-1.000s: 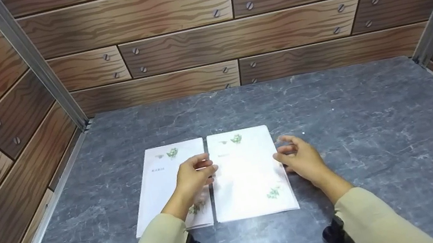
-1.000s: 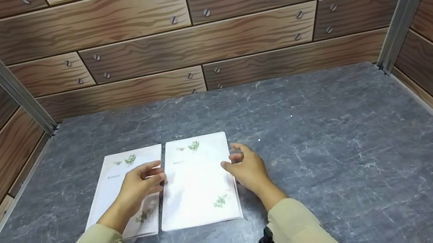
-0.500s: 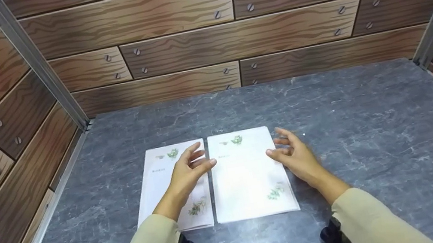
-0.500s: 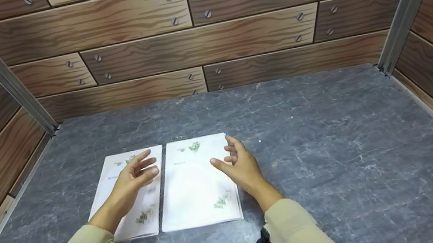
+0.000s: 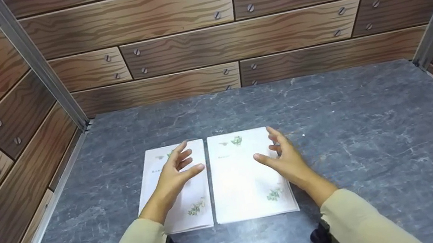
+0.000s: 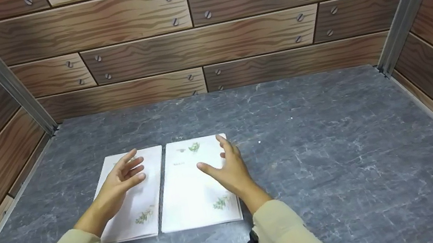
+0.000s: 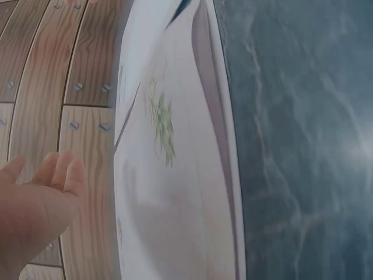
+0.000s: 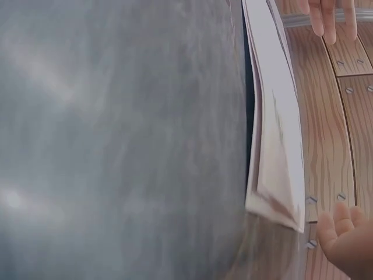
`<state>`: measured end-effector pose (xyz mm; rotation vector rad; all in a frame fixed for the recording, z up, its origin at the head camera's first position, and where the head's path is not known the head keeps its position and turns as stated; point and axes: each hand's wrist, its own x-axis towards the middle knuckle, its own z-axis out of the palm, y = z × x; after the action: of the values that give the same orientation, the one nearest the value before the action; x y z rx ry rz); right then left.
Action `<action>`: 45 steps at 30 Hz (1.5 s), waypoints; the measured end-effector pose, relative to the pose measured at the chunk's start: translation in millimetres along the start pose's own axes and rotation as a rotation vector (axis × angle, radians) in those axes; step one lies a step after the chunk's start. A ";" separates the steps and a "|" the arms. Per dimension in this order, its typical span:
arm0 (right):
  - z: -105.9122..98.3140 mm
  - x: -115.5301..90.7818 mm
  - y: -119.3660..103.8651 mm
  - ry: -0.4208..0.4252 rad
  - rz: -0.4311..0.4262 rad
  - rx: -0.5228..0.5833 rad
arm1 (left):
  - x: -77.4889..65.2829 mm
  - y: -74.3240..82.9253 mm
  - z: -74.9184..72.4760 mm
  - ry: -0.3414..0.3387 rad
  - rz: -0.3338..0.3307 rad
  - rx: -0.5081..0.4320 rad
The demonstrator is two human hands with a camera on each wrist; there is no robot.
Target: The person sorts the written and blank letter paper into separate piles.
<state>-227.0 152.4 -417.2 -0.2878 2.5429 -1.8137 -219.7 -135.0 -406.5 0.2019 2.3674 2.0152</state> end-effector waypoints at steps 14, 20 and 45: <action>37.9 0.9 -8.2 0.079 -0.046 -0.064 | -6.8 -9.6 -39.1 0.062 -0.027 0.028; 51.2 1.6 -11.9 0.049 -0.019 -0.082 | -11.7 -11.0 -55.8 0.063 -0.056 0.034; 96.0 1.7 -21.5 -0.073 -0.055 -0.060 | -27.9 -26.5 -107.2 0.096 -0.189 0.090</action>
<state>-215.0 55.4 -428.7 -0.4205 2.5678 -1.7126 -205.3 -247.6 -416.9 -0.1160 2.4308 1.8760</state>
